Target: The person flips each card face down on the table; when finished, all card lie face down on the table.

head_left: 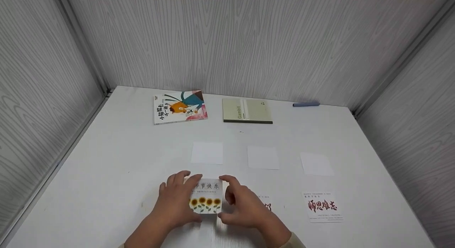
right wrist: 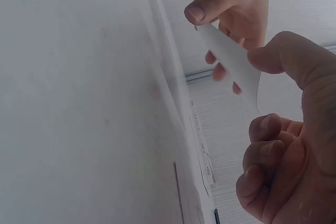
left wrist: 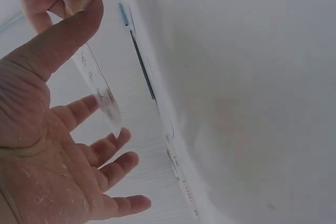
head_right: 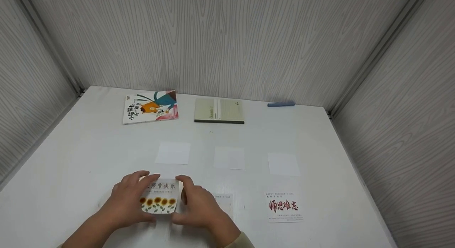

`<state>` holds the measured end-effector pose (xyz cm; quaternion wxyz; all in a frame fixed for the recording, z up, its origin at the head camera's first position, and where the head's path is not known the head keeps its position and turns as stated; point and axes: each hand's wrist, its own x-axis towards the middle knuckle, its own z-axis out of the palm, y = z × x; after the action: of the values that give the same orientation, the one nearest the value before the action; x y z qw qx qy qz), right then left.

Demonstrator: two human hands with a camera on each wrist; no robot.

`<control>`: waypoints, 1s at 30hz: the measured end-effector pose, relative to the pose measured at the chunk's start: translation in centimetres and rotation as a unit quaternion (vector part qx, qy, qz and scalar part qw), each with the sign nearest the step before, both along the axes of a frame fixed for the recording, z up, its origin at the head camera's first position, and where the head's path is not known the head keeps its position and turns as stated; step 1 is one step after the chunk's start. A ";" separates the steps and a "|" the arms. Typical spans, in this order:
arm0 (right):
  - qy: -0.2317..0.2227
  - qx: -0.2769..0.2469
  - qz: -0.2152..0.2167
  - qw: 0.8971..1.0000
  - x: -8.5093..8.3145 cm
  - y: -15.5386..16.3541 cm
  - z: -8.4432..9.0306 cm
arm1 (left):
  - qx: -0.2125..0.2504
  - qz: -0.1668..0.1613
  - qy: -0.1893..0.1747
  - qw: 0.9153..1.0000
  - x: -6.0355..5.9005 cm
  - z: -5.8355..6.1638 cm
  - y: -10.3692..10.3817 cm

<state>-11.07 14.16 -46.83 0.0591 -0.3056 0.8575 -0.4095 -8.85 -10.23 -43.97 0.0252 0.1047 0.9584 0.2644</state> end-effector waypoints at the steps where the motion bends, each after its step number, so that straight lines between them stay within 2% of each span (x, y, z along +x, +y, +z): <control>1: 0.000 -0.004 0.002 1.000 0.0 0.0 0.0 | -0.001 -0.007 0.004 1.000 0.0 0.1 0.2; 12: 0.012 -0.033 0.011 0.999 0.1 0.2 0.0 | 0.011 -0.055 0.056 0.997 -0.4 0.6 2.4; 17: 0.022 -0.058 0.020 0.998 0.1 0.2 -0.1 | 0.017 -0.072 0.056 0.996 -0.5 0.8 2.9; 21: 0.022 -0.080 0.026 0.996 0.1 0.1 -0.2 | 0.034 -0.078 0.041 0.996 -0.6 1.1 2.6; 23: 0.019 -0.100 0.030 0.994 0.0 0.1 -0.1 | 0.063 -0.075 0.022 0.995 -0.6 1.3 2.2; 25: 0.021 -0.121 0.037 0.992 -0.1 0.1 -0.1 | 0.112 -0.073 -0.008 0.991 -0.7 1.4 1.8; 27: 0.022 -0.135 0.043 0.990 -0.2 0.2 -0.1 | 0.171 -0.071 -0.041 0.982 -0.8 1.5 1.4; 30: 0.023 -0.138 0.051 0.989 -0.3 0.2 -0.3 | 0.250 -0.075 -0.074 0.962 -0.9 1.6 1.2</control>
<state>-11.38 14.40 -47.11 0.0174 -0.3637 0.7773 -0.5131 -9.71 -9.04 -42.41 0.0892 0.1591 0.8464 0.5004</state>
